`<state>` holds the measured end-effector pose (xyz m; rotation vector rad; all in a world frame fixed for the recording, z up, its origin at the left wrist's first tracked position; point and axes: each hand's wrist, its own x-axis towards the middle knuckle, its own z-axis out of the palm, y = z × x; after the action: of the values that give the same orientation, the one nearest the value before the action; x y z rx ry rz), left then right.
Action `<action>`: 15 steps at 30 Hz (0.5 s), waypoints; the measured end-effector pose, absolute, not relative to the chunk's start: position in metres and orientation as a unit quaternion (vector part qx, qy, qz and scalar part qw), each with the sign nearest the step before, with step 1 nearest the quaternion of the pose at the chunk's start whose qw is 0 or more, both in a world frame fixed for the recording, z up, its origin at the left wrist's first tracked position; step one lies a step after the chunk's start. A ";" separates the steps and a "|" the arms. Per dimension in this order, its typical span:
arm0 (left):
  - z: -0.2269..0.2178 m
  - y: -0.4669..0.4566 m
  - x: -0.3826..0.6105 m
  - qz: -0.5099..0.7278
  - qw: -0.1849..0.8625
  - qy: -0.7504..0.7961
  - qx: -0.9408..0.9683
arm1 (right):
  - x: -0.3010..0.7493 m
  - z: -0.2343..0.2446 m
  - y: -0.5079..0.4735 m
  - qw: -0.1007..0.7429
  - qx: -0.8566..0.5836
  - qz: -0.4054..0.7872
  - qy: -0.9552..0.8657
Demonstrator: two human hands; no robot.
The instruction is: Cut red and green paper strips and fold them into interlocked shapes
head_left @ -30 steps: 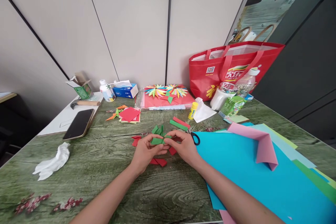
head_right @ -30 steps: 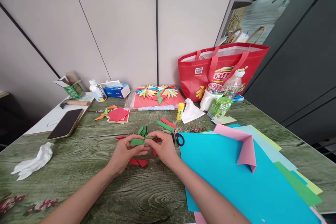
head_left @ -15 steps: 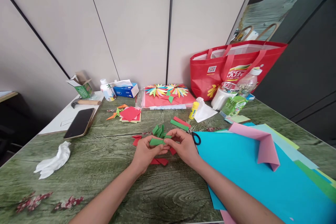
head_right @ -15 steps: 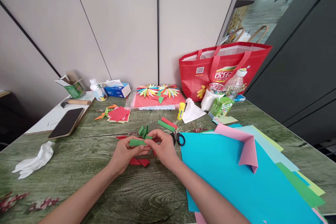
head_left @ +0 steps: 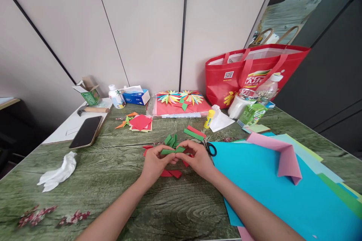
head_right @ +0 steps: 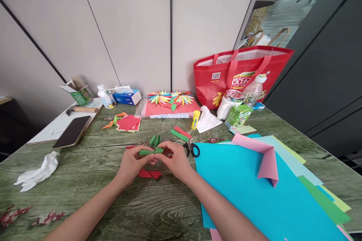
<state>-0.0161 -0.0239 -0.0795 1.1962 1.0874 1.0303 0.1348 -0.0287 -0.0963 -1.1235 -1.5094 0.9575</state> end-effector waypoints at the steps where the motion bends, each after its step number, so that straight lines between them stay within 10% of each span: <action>1: -0.080 -0.024 -0.016 0.438 0.583 0.465 0.502 | 0.135 -0.098 -0.027 0.490 -0.464 0.410 -0.613; 15: -0.074 -0.027 -0.015 0.424 0.597 0.461 0.502 | 0.136 -0.103 -0.024 0.520 -0.460 0.502 -0.515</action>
<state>-0.0148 -0.0271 -0.0743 1.1656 1.0698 0.9834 0.1358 -0.0241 -0.1028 -1.1039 -1.2355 1.2029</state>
